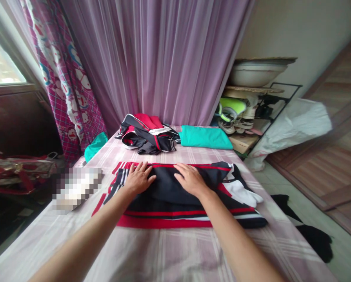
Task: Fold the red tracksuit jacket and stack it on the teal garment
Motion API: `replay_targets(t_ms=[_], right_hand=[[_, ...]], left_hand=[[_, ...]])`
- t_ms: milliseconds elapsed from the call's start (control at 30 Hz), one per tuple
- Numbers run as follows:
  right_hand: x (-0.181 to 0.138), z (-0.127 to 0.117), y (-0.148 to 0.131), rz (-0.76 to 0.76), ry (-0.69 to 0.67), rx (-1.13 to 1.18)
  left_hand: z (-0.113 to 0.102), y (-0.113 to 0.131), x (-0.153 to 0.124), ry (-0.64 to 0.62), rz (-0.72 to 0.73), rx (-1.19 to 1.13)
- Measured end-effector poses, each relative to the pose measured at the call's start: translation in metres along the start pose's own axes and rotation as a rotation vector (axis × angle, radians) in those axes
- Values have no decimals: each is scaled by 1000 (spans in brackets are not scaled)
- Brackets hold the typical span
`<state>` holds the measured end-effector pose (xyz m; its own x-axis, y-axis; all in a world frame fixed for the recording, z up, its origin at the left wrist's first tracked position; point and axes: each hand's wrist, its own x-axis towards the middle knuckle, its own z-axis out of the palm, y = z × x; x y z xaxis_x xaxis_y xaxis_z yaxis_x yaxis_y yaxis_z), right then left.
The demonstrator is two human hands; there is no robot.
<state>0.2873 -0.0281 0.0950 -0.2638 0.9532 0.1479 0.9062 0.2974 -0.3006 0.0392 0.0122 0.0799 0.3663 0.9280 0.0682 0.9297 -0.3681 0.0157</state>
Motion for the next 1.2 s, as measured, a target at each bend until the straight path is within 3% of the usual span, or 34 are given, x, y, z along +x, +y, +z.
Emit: replay_targets(t_ms=[100, 167, 300, 400, 500, 600, 667, 733, 867, 967, 1067, 1200], right_hand=[[12, 27, 15, 133, -187, -51], [5, 33, 42, 249, -208, -101], [-21, 27, 106, 452, -112, -207], [-32, 20, 141, 457, -11, -195], [-33, 7, 155, 414, 81, -97], [-33, -14, 159, 467, 217, -68], [-35, -27, 161, 549, 278, -126], [-36, -36, 162, 635, 263, -224], [-31, -41, 166, 783, 138, -292], [-25, -41, 172, 766, 106, -257], [-21, -41, 182, 648, 181, -228], [-21, -32, 197, 580, 285, -181]], left_hand=[[23, 2, 3, -37, -10, 31], [30, -1, 2, -17, 0, 39], [33, -4, 1, 27, 17, 20], [35, -2, 2, 46, 15, 13], [36, -4, 3, 51, 10, 13], [30, -2, 1, 117, 23, -6], [20, 11, -3, 202, 73, -52], [9, 40, -8, 243, 174, -144], [0, 126, -15, 64, 449, -287], [7, 176, -12, 11, 476, -257], [13, 189, -6, -16, 460, -198], [18, 167, -5, 9, 637, -211]])
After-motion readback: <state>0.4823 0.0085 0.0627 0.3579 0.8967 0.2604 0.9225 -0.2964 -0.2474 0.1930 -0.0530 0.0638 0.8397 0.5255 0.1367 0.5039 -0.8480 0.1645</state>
